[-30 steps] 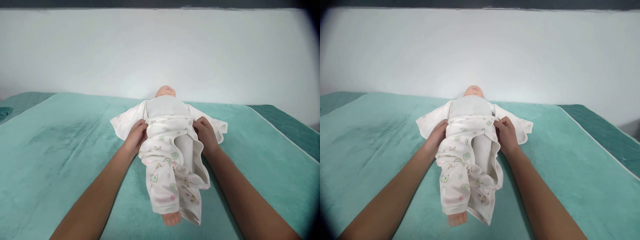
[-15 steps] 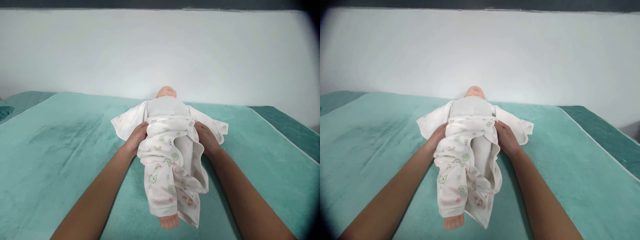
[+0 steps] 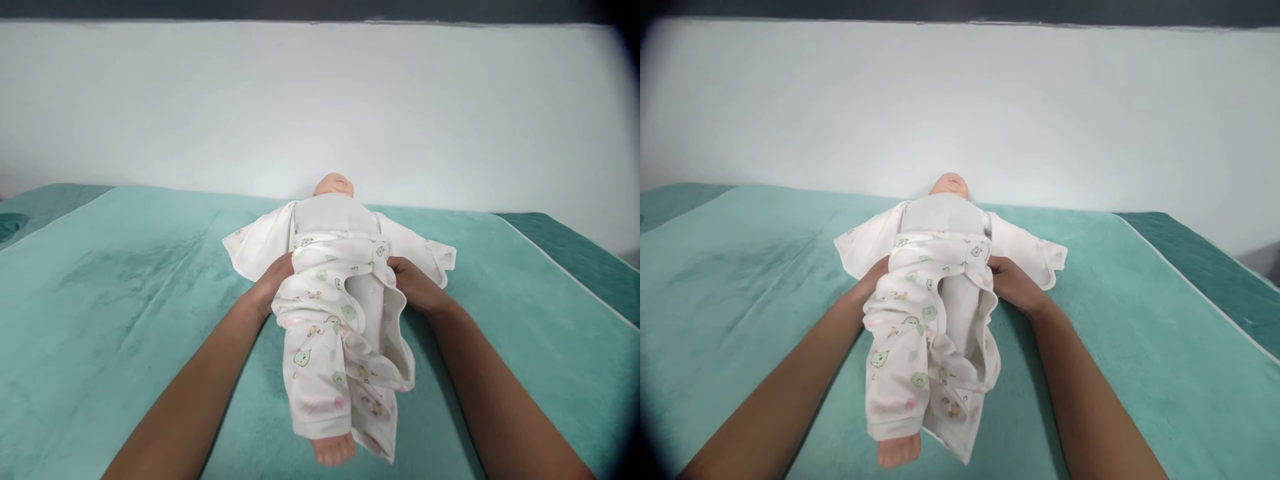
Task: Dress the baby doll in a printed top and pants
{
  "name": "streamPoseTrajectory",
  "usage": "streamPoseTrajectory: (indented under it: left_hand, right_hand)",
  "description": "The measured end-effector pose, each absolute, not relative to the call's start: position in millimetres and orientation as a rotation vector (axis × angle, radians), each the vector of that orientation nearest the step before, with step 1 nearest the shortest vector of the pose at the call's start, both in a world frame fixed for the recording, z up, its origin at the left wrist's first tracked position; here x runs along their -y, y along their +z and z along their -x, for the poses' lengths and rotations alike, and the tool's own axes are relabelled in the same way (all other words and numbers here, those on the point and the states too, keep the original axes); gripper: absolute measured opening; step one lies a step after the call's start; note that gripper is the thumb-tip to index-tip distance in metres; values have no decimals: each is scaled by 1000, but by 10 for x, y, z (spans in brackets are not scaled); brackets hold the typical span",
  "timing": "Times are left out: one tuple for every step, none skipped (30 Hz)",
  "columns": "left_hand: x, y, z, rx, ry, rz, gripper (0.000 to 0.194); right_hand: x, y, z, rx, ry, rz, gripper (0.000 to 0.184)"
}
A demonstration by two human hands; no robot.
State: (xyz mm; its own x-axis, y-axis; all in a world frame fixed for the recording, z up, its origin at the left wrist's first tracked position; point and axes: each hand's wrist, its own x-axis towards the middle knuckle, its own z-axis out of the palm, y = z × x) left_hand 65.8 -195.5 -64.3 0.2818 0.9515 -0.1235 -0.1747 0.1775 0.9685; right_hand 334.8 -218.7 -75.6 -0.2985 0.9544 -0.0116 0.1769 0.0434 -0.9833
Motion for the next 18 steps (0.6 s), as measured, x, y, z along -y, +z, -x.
streamPoseTrajectory:
  left_hand:
    - [1955,-647,-661,-946,994,-1053,20]
    - [1954,-649,-664,-950,996,-1042,19]
    - [1954,-649,-668,-947,997,-1041,19]
    - [1954,-646,-673,-942,1000,-1047,19]
    - [1954,-642,-680,-935,1006,-1060,20]
    - [1956,-635,-689,-926,1014,-1075,20]
    - [1960,-626,-699,-916,1024,-1087,20]
    - [1965,-615,-708,-909,1036,-1093,20]
    - [1971,-604,-718,-903,1045,-1091,20]
    - [1979,-593,-725,-898,1049,-1081,20]
    - [1988,-582,-731,-894,1046,-1067,20]
    - [1996,-572,-734,-892,1038,-1056,19]
    - [2002,-565,-735,-893,1033,-1048,18]
    - [2006,-561,-732,-900,1033,-1045,18]
    - [2008,-560,-728,-916,1041,-1048,16]
    - [2006,-562,-721,-939,1053,-1058,15]
    - [2003,-566,-714,-960,1066,-1074,14]
    - [1999,-570,-707,-972,1076,-1093,13]
  right_hand:
    - [2189,-749,-3340,1583,1320,1185,20]
    - [2189,-744,-3329,1591,1307,1193,19]
    - [2188,-737,-3315,1603,1284,1194,18]
    - [2187,-731,-3297,1622,1254,1189,17]
    - [2185,-724,-3277,1646,1221,1179,15]
    - [2183,-719,-3256,1669,1191,1168,13]
    - [2179,-716,-3236,1686,1169,1158,12]
    - [2176,-715,-3219,1693,1158,1157,11]
    - [2172,-716,-3206,1684,1159,1166,11]
    - [2168,-719,-3196,1663,1170,1178,10]
    - [2164,-721,-3188,1636,1190,1184,11]
    - [2161,-723,-3182,1607,1218,1180,11]
    - [2159,-721,-3175,1578,1252,1169,11]
    - [2159,-716,-3166,1546,1288,1157,11]
    - [2160,-707,-3154,1513,1319,1150,12]
    - [2162,-695,-3139,1478,1340,1154,14]
    - [2166,-681,-3122,1441,1348,1169,16]
    - [2170,-667,-3105,1407,1345,1191,18]
